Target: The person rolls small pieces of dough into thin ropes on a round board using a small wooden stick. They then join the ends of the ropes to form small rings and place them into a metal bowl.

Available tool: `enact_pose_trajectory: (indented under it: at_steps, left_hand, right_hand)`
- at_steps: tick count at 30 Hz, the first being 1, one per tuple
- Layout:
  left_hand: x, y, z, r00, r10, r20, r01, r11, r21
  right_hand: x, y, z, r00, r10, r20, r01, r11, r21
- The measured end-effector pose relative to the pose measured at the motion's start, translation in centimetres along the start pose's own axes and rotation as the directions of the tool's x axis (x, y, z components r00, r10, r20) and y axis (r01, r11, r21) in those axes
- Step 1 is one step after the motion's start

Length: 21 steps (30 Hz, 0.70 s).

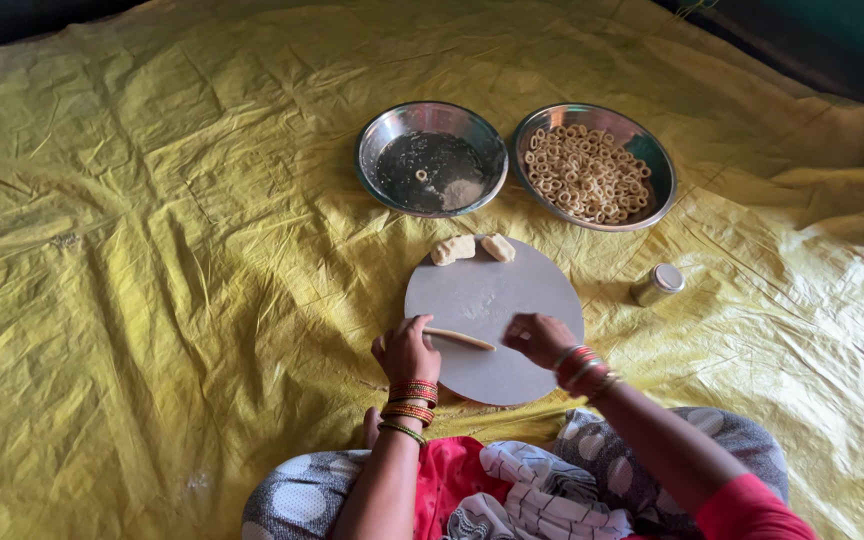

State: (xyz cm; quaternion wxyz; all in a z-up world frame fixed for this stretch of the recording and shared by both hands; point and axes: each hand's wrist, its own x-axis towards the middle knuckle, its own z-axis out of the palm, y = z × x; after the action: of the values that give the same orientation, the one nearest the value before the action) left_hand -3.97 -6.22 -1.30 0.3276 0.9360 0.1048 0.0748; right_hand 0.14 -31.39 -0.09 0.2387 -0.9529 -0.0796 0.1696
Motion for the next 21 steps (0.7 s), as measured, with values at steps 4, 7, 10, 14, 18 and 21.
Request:
enact_pose_trajectory:
  at_steps: [4, 7, 10, 14, 18, 21]
  left_hand:
    - [0.3, 0.4, -1.0, 0.998, -0.023, -0.051, 0.02, 0.997, -0.068]
    - [1.3, 0.1, -3.4, 0.977, -0.034, -0.21, -0.001, 0.987, -0.164]
    - [2.8, -0.8, -6.4, 0.927, -0.099, -0.361, -0.06, 0.913, -0.404]
    - [4.2, -3.2, -10.5, 0.897, -0.318, -0.306, 0.045, 0.756, -0.653]
    - [4.8, -4.4, -10.9, 0.882, -0.401, -0.248, 0.035, 0.581, -0.813]
    - [5.2, -4.1, -9.6, 0.89, -0.395, -0.227, 0.015, 0.523, -0.852]
  right_hand:
    - [1.4, -2.6, 3.1, 0.969, -0.21, -0.129, 0.18, 0.96, -0.214]
    - [2.2, -3.5, 4.0, 0.955, -0.249, -0.162, 0.19, 0.931, -0.312]
    - [1.5, -2.9, 2.9, 0.999, -0.02, 0.042, 0.024, 0.994, -0.106]
    - [-0.3, -2.5, 0.1, 0.964, 0.14, 0.226, -0.058, 0.941, -0.335]
    - [0.5, -1.8, -1.3, 0.971, 0.23, 0.06, -0.203, 0.936, -0.289]
    - [3.2, -1.5, 0.6, 0.926, -0.099, -0.365, -0.008, 0.96, -0.281]
